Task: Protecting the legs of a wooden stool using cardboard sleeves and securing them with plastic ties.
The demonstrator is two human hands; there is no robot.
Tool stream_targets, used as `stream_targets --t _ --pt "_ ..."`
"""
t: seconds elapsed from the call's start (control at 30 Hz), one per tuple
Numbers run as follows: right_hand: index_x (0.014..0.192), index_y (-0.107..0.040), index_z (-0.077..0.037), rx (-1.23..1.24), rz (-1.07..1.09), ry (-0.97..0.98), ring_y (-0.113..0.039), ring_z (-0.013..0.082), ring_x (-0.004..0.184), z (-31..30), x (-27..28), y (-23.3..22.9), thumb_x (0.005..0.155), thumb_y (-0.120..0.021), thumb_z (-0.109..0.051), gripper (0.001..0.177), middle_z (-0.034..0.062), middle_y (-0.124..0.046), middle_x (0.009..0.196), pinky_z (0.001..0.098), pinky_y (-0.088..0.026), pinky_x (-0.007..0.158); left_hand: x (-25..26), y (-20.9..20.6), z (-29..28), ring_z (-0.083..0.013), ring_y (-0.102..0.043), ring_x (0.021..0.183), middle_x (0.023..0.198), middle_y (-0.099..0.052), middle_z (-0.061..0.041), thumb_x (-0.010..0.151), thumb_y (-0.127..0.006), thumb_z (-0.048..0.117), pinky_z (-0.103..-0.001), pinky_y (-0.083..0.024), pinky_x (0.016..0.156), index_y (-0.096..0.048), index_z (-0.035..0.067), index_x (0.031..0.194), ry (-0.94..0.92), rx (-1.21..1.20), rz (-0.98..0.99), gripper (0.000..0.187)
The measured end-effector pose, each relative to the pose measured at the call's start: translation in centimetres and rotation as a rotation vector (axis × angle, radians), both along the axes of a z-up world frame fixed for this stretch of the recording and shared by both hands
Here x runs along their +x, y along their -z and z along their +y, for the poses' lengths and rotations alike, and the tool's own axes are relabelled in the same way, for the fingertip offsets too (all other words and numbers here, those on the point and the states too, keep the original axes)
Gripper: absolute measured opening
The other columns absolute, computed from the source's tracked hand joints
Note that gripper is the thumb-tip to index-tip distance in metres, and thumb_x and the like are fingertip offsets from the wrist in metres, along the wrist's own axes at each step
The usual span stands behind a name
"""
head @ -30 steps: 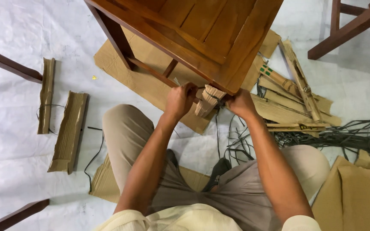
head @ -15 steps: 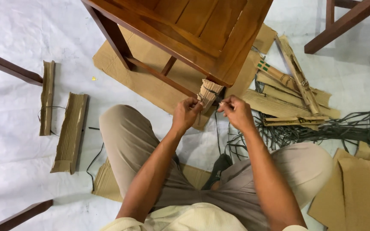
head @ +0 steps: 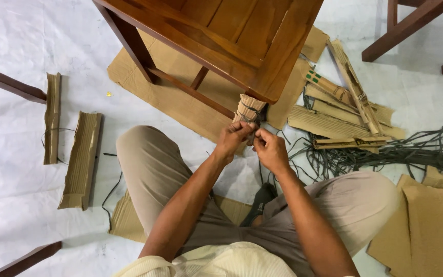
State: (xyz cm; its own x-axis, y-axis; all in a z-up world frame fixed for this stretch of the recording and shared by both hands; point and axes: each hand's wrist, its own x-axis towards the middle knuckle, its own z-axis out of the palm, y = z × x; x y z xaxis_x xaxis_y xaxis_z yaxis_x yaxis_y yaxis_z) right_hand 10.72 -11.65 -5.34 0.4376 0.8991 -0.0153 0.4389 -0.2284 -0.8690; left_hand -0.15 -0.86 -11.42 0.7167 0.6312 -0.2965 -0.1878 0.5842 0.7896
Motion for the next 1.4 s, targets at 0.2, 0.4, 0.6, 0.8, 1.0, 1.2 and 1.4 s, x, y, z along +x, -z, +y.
stream_targets --t 0.2,0.4,0.6,0.8,1.0,1.2,1.4 --pt "0.107 -0.074 -0.004 -0.150 -0.222 0.063 -0.066 0.0160 0.060 -0.4 1.9 -0.3 0.094 -0.071 -0.013 0.016 0.0121 -0.072 0.078 0.0317 -0.051 0.059 0.2 1.4 0.1 -0.0084 -0.064 0.082 0.091 -0.074 -0.001 0.097 -0.070 0.013 -0.025 -0.051 0.077 -0.076 0.001 0.095 -0.077 0.028 0.071 0.014" --pt "0.117 -0.063 0.002 0.063 0.400 0.043 -0.070 0.0096 0.089 0.4 1.9 1.4 0.094 -0.073 -0.008 0.027 0.0032 -0.073 0.101 0.0269 -0.059 0.080 0.4 1.0 -0.1 -0.0093 -0.067 0.085 0.095 -0.077 -0.002 0.095 -0.069 0.013 -0.026 -0.053 0.078 -0.078 0.000 0.097 -0.114 -0.003 0.114 0.015" --pt "0.108 -0.070 -0.002 0.028 0.144 0.119 -0.072 0.0112 0.078 0.5 1.2 -0.4 0.094 -0.074 -0.010 0.016 0.0053 -0.076 0.089 0.0261 -0.058 0.071 -0.4 1.1 -0.7 -0.0098 -0.062 0.085 0.094 -0.071 -0.003 0.098 -0.073 0.009 -0.026 -0.050 0.075 -0.075 -0.002 0.097 -0.111 0.089 0.107 0.012" --pt "0.109 -0.076 -0.008 0.042 -0.177 0.075 -0.075 0.0168 0.083 0.7 0.8 -2.6 0.092 -0.076 -0.013 0.018 0.0084 -0.078 0.097 0.0310 -0.056 0.068 -0.7 0.3 -1.0 -0.0120 -0.069 0.081 0.092 -0.075 -0.007 0.088 -0.072 0.005 -0.026 -0.055 0.073 -0.070 0.002 0.103 -0.124 0.134 0.189 0.016" --pt "0.112 -0.077 -0.008 0.189 -0.340 -0.027 -0.072 0.0283 0.088 0.7 1.0 -3.6 0.095 -0.071 -0.007 0.018 0.0119 -0.075 0.099 0.0358 -0.056 0.075 -1.5 -4.3 -0.8 -0.0122 -0.071 0.070 0.080 -0.077 -0.008 0.088 -0.073 0.013 -0.028 -0.056 0.066 -0.077 0.002 0.097 0.031 0.488 0.478 0.015" --pt "0.109 -0.075 -0.007 0.195 -0.341 -0.063 -0.073 0.0296 0.088 1.1 1.1 -3.6 0.096 -0.070 -0.007 0.015 0.0128 -0.075 0.099 0.0377 -0.057 0.075 -1.9 -6.6 -0.4 -0.0166 -0.070 0.069 0.080 -0.075 -0.010 0.088 -0.073 0.024 -0.035 -0.055 0.066 -0.077 0.002 0.096 0.002 0.720 0.550 0.023" --pt "0.105 -0.074 -0.002 0.187 -0.391 -0.025 -0.071 0.0342 0.087 1.3 1.0 -2.9 0.095 -0.071 -0.009 0.013 0.0160 -0.073 0.097 0.0406 -0.055 0.074 -0.1 -1.3 -0.3 -0.0103 -0.064 0.071 0.083 -0.074 -0.006 0.104 -0.059 0.030 -0.028 -0.050 0.065 -0.071 0.002 0.100 -0.157 0.258 0.330 0.031"
